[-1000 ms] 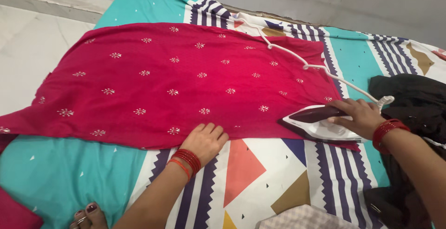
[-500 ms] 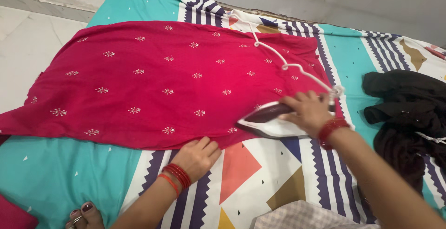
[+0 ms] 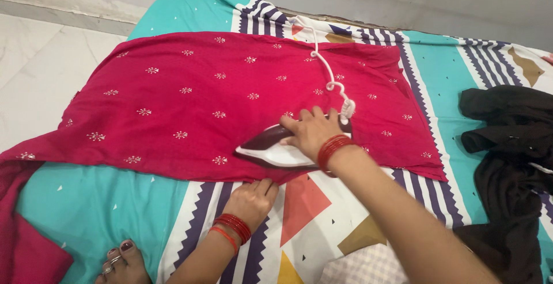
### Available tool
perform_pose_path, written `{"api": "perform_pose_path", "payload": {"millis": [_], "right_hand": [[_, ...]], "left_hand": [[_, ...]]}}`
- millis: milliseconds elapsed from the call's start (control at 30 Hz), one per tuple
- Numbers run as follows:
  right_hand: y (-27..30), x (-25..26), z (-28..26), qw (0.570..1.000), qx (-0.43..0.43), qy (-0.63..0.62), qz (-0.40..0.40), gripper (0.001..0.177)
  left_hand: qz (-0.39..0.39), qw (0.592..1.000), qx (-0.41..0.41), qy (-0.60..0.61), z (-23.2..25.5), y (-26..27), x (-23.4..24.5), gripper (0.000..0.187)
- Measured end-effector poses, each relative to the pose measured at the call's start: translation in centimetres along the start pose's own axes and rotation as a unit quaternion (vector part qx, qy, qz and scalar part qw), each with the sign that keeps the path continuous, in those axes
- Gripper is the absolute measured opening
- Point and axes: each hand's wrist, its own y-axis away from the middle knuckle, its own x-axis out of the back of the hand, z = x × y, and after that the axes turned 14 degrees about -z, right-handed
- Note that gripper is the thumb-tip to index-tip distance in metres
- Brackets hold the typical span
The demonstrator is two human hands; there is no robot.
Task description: The person irons a red patterned garment on a bed. They smooth the fabric with their hands, use a white electric iron to press the material, and repeatedly adjust the garment's position to ensure even coverage.
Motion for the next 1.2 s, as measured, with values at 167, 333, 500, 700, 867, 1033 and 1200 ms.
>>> {"api": "perform_pose_path", "payload": {"millis": [167, 333, 500, 700, 867, 1033, 1200], "right_hand": [[1.2, -0.6, 5.4, 0.994, 0.008, 0.033, -0.1, 0.055], [4.3, -2.7, 14.0, 0.992, -0.036, 0.047, -0.114, 0.056], [4.8, -5.1, 17.1, 0.994, -0.047, 0.069, -0.068, 0.058], [4.7, -5.2, 12.4, 0.993, -0.036, 0.114, -0.009, 0.056], [3.6, -4.2, 3.9, 0.996, -0.018, 0.086, 0.029, 0.055], [2.5, -2.0, -4.1, 0.997, -0.002, 0.028, 0.072, 0.047], [2.4, -0.8, -7.0, 0.995, 0.0, -0.01, 0.099, 0.051]], "left_hand": [[0.015, 1.0, 0.001, -0.003, -0.6, 0.4, -0.3, 0.027], [-0.043, 0.991, 0.118, 0.048, -2.0, 1.0, 0.9, 0.024], [-0.002, 0.981, 0.188, 0.047, -5.7, 1.8, 3.4, 0.027], [-0.077, 0.942, 0.304, 0.119, -8.8, 1.6, 5.8, 0.026], [-0.126, 0.921, 0.335, 0.156, -11.1, 3.0, 6.6, 0.023], [-0.097, 0.904, 0.388, 0.152, -13.9, 4.8, 7.3, 0.022], [-0.134, 0.867, 0.427, 0.217, -15.9, 5.9, 8.5, 0.018]]}}
